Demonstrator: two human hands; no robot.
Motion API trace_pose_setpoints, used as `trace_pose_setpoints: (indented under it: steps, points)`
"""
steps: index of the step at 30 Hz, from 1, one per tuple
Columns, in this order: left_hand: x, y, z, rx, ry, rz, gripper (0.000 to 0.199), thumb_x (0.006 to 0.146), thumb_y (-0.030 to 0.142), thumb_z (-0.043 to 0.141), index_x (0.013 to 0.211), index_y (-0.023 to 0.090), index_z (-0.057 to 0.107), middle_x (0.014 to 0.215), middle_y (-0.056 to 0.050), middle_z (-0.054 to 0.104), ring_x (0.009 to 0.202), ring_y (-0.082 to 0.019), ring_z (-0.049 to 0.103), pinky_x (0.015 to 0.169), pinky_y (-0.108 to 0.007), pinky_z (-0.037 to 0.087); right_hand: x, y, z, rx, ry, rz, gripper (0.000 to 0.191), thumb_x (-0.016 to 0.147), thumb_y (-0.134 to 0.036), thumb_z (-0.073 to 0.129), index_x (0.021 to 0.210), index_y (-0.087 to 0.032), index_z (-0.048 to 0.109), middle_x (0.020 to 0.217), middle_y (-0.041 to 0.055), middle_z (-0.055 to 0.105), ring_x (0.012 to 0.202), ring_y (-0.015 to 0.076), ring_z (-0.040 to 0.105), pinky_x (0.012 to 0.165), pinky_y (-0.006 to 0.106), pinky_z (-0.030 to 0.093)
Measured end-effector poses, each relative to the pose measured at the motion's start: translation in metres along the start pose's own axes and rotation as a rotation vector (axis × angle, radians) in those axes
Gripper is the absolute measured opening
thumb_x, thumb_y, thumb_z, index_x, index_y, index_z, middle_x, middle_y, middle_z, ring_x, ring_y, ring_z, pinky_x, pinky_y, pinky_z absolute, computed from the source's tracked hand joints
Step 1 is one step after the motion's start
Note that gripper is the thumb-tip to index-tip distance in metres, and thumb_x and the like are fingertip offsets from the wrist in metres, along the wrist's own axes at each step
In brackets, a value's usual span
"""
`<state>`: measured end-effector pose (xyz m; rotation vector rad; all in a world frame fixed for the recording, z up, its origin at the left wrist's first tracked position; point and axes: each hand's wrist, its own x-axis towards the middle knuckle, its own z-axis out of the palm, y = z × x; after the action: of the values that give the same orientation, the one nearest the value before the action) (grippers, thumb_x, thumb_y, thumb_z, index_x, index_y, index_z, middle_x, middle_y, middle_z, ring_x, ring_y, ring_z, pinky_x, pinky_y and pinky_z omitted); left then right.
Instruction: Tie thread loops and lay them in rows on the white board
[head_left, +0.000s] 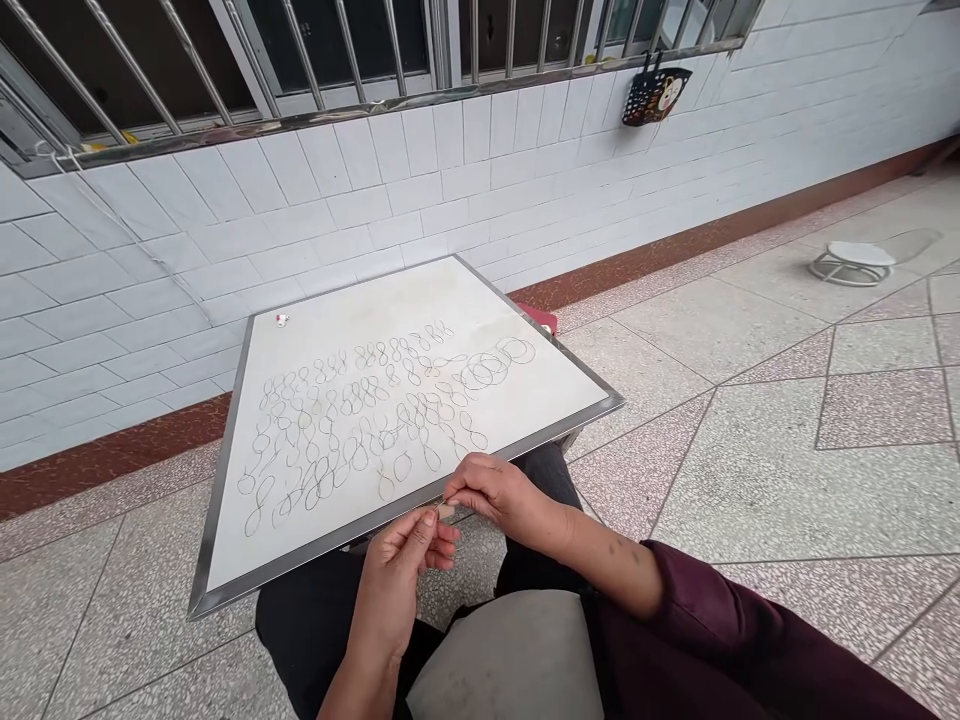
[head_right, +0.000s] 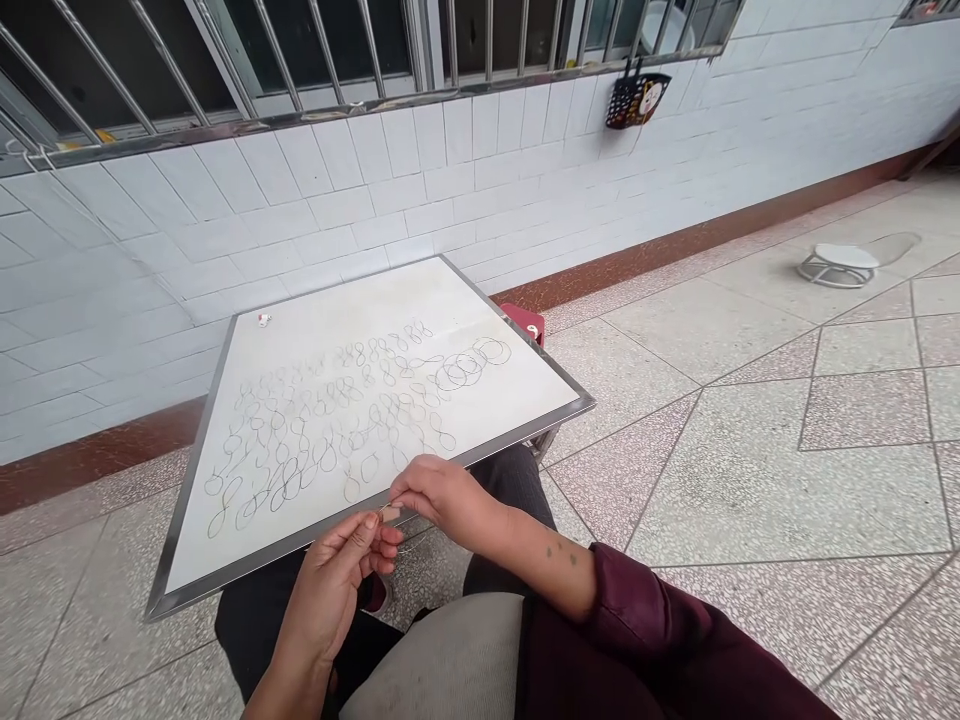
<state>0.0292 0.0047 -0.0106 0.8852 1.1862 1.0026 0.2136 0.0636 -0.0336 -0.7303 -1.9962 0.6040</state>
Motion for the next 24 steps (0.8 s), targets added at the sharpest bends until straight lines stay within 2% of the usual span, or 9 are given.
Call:
trace_pose_setpoints:
  steps: [4, 6, 12, 18, 24]
  points:
    - [0.0028, 0.0016, -0.0047, -0.135, 0.114, -0.019, 0.044, 0.071, 0.046, 0.082, 0.103, 0.018, 0.075, 0.086, -0.009, 0.076, 0.078, -0.017, 0.063, 0.063, -0.025, 0.049, -0.0008, 0.0004, 0.0, -0.009, -0.013, 0.01, 0.019, 0.099, -0.032, 0.055, 0.091, -0.018, 0.066, 0.082, 0.0048, 0.065, 0.077, 0.0152, 0.061, 0.069, 0.026, 0.051]
    - [0.004, 0.0019, -0.0056, -0.173, 0.121, -0.03, 0.048, 0.069, 0.041, 0.085, 0.11, 0.019, 0.074, 0.083, -0.008, 0.075, 0.079, -0.017, 0.064, 0.067, -0.025, 0.05, -0.0015, 0.0015, 0.0005, -0.015, -0.035, 0.009, 0.018, 0.099, -0.031, 0.055, 0.093, -0.018, 0.066, 0.083, 0.0049, 0.065, 0.078, 0.0155, 0.061, 0.07, 0.027, 0.052]
    - [0.0044, 0.0033, -0.0003, -0.328, -0.014, -0.122, 0.045, 0.068, 0.025, 0.087, 0.111, 0.019, 0.074, 0.079, -0.002, 0.07, 0.068, -0.009, 0.06, 0.067, -0.02, 0.05, -0.0024, 0.0035, 0.001, -0.008, -0.073, -0.021, 0.017, 0.099, -0.028, 0.054, 0.094, -0.018, 0.066, 0.086, 0.0059, 0.066, 0.081, 0.016, 0.06, 0.073, 0.028, 0.052]
    - [0.0053, 0.0023, 0.0011, -0.453, -0.078, -0.213, 0.044, 0.069, 0.015, 0.085, 0.111, 0.021, 0.073, 0.085, -0.001, 0.068, 0.073, -0.008, 0.061, 0.07, -0.019, 0.052, -0.0005, 0.0008, -0.0011, -0.013, -0.097, -0.049, 0.023, 0.1, -0.035, 0.051, 0.094, -0.019, 0.067, 0.083, 0.005, 0.065, 0.083, 0.0163, 0.059, 0.074, 0.028, 0.053]
    - [0.0072, -0.0022, -0.0021, -0.474, -0.123, -0.239, 0.043, 0.074, 0.013, 0.081, 0.115, 0.02, 0.071, 0.08, 0.0, 0.065, 0.07, -0.008, 0.06, 0.067, -0.019, 0.051, 0.0014, 0.0004, -0.0023, 0.013, -0.065, -0.094, 0.026, 0.101, -0.036, 0.05, 0.096, -0.017, 0.067, 0.083, 0.0055, 0.065, 0.082, 0.0162, 0.058, 0.072, 0.027, 0.052]
